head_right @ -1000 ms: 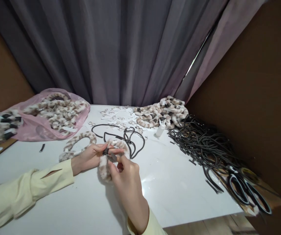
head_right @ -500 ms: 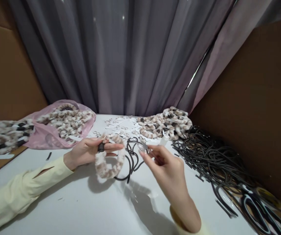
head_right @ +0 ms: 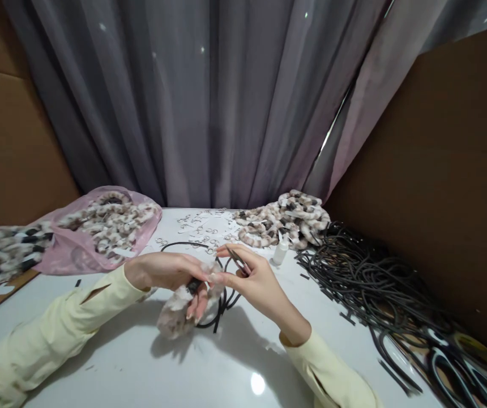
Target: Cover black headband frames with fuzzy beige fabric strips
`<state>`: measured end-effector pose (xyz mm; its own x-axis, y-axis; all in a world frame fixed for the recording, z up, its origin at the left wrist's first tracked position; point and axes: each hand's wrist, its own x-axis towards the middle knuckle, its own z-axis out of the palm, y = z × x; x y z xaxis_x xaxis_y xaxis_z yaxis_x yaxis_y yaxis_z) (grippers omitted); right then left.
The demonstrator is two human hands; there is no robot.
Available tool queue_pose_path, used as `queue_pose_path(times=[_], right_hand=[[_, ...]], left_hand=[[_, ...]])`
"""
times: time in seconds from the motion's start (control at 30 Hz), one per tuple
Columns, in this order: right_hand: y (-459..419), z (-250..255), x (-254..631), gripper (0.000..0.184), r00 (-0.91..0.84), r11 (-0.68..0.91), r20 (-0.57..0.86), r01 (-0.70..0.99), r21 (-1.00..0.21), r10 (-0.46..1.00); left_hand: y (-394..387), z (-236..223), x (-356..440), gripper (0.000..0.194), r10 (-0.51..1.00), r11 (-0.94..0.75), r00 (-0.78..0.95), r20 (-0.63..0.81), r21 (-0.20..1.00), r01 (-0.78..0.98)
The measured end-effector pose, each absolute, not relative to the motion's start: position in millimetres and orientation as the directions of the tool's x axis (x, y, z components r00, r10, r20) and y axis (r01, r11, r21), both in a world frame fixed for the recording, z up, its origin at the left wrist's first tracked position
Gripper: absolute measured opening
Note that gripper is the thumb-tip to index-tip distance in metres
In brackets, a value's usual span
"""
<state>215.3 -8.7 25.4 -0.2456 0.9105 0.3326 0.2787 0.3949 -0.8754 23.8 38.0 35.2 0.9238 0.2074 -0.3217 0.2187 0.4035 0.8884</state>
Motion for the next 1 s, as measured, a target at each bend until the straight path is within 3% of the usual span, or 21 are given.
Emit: queue_pose_path(times=[0.17,0.27,0.4,0.7,0.77,0.9,1.0], right_hand=[[-6,13,214,0.034,-0.404,0.324,0.205,0.253,-0.911,0.892],[-6,6,211,0.028,-0.432,0.332,0.203,0.247,-0.91,0.879],[-6,2,209,0.022,-0.443,0.392,0.266,0.224,-0.892,0.856],[3,-10,214,0.022,-0.297,0.312,0.256,0.162,-0.936,0.92],[3,-10,212,0.026,-0.308,0.252,0.205,0.123,-0.96,0.929],[0,-9,210,0.032,-0.38,0.057,0.081,-0.073,-0.996,0.921],[0,-9,213,0.032,-0.469,-0.064,0.034,-0.193,-0.979,0.883]], left_hand=[[42,19,32,0.03,0.101,0.559,0.939,-0.329,0.8,0.22],[43,13,30,0.026,0.142,0.637,0.941,-0.308,0.756,0.151],[43,12,28,0.03,0.183,0.619,0.929,-0.322,0.772,0.145],[38,32,17,0.027,0.328,0.565,0.882,-0.338,0.819,0.104],[36,35,15,0.032,0.377,0.545,0.87,-0.317,0.836,0.068],[36,38,13,0.016,0.465,0.564,0.823,-0.327,0.825,0.009],[43,35,9,0.014,0.548,0.553,0.76,-0.349,0.833,-0.016]])
